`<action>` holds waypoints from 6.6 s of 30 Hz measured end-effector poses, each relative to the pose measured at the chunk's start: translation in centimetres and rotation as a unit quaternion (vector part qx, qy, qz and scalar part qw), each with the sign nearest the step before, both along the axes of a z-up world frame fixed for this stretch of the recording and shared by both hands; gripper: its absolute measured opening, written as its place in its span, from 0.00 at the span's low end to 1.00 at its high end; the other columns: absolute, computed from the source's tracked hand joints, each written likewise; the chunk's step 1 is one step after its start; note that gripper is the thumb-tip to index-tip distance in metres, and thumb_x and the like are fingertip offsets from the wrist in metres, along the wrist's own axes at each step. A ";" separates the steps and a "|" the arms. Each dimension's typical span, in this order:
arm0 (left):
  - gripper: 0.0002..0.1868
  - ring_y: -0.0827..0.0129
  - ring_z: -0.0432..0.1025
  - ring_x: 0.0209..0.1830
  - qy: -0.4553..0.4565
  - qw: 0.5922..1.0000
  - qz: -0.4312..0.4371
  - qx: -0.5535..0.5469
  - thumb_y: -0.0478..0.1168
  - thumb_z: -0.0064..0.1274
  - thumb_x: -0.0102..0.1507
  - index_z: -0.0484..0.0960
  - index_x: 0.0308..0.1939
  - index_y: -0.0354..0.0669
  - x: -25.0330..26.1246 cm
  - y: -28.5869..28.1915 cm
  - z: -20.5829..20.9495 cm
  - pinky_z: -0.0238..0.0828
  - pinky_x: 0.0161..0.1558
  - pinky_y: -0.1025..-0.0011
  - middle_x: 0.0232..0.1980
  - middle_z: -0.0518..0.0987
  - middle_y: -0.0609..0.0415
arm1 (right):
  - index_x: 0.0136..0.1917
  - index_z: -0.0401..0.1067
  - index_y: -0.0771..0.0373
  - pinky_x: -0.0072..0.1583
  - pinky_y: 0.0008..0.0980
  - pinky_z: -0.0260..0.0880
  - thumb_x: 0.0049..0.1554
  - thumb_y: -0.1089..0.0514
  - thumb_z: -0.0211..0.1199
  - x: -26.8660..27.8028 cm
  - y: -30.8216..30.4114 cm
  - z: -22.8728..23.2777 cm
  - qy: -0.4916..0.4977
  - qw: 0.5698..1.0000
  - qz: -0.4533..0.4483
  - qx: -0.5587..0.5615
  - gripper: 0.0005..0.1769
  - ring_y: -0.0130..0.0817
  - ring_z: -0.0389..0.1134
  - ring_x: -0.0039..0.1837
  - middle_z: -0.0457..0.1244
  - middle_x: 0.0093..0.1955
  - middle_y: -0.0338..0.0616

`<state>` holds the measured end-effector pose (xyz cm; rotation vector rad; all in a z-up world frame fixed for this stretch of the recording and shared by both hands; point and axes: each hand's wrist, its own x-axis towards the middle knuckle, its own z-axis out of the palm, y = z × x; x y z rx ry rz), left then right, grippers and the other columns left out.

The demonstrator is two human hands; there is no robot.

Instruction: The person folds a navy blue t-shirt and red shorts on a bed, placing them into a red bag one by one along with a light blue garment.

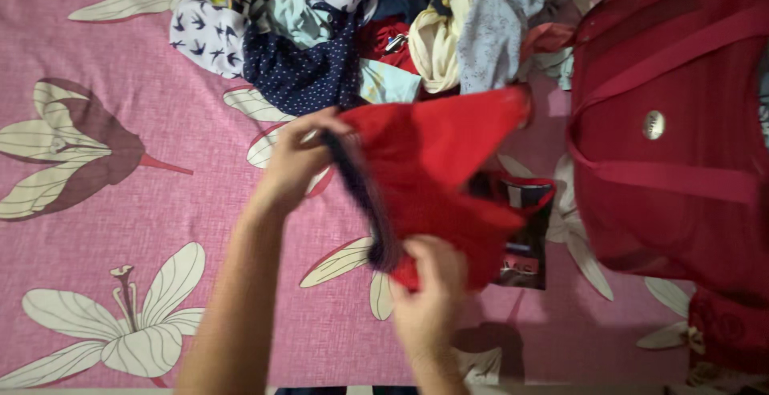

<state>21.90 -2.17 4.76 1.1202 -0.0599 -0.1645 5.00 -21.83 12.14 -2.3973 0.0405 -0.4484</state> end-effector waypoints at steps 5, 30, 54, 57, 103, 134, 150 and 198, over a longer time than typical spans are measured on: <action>0.21 0.68 0.81 0.52 0.193 0.954 0.222 -0.051 0.32 0.50 0.68 0.72 0.66 0.36 -5.9 11.6 -9.8 0.77 0.55 0.70 0.58 0.84 0.51 | 0.58 0.72 0.64 0.60 0.45 0.66 0.44 0.68 0.72 -3.0 9.6 -5.4 0.107 0.980 0.163 0.043 0.27 0.52 0.66 0.61 0.66 0.57 0.51; 0.24 0.55 0.78 0.36 0.309 0.840 0.161 0.416 0.53 0.58 0.63 0.79 0.49 0.34 -14.5 10.2 -12.9 0.73 0.40 0.59 0.41 0.84 0.39 | 0.51 0.76 0.67 0.47 0.28 0.70 0.55 0.52 0.71 10.7 -9.8 -27.1 0.306 0.911 -0.057 0.270 0.17 0.24 0.68 0.45 0.68 0.48 0.40; 0.21 0.62 0.77 0.30 0.266 0.789 0.211 0.511 0.51 0.65 0.59 0.84 0.41 0.35 -20.4 9.2 -10.4 0.74 0.38 0.65 0.33 0.83 0.47 | 0.80 0.49 0.70 0.80 0.50 0.44 0.64 0.48 0.54 5.2 -2.9 -14.7 0.063 0.983 0.111 -0.133 0.39 0.54 0.44 0.84 0.45 0.83 0.64; 0.20 0.59 0.78 0.31 0.279 0.770 0.209 0.535 0.51 0.64 0.59 0.84 0.40 0.36 -20.0 8.9 -9.4 0.73 0.39 0.63 0.33 0.83 0.46 | 0.83 0.42 0.67 0.79 0.54 0.30 0.62 0.37 0.52 7.4 -2.7 -15.3 0.167 0.933 0.198 -0.250 0.48 0.50 0.36 0.84 0.38 0.86 0.57; 0.41 0.40 0.71 0.55 0.069 0.702 0.222 0.673 0.46 0.66 0.58 0.66 0.70 0.36 -17.1 4.4 -6.4 0.71 0.53 0.51 0.62 0.73 0.35 | 0.50 0.72 0.65 0.49 0.33 0.71 0.58 0.48 0.67 5.6 -9.4 -24.5 0.172 0.955 -0.128 0.207 0.18 0.30 0.70 0.44 0.69 0.43 0.40; 0.24 0.74 0.77 0.41 0.216 0.936 0.038 0.274 0.35 0.61 0.57 0.80 0.58 0.45 -15.0 9.8 -5.0 0.78 0.46 0.72 0.41 0.84 0.58 | 0.45 0.73 0.67 0.49 0.32 0.67 0.59 0.51 0.71 10.6 -8.4 -12.2 0.268 0.962 0.031 0.035 0.17 0.35 0.67 0.46 0.69 0.45 0.51; 0.09 0.53 0.76 0.36 0.109 0.817 0.307 0.476 0.39 0.51 0.72 0.77 0.49 0.35 -8.3 8.1 -10.5 0.71 0.40 0.57 0.39 0.81 0.43 | 0.49 0.73 0.63 0.44 0.52 0.68 0.67 0.50 0.54 18.8 -2.4 -18.0 0.166 0.983 0.015 -0.082 0.15 0.59 0.72 0.42 0.68 0.39 0.60; 0.10 0.60 0.81 0.43 0.083 0.901 0.088 0.417 0.36 0.54 0.67 0.80 0.51 0.39 -11.8 -17.2 -8.2 0.78 0.46 0.64 0.46 0.84 0.46 | 0.55 0.76 0.65 0.49 0.28 0.75 0.59 0.64 0.62 3.3 -12.8 -20.5 0.148 0.949 -0.165 0.224 0.10 0.24 0.72 0.47 0.72 0.48 0.42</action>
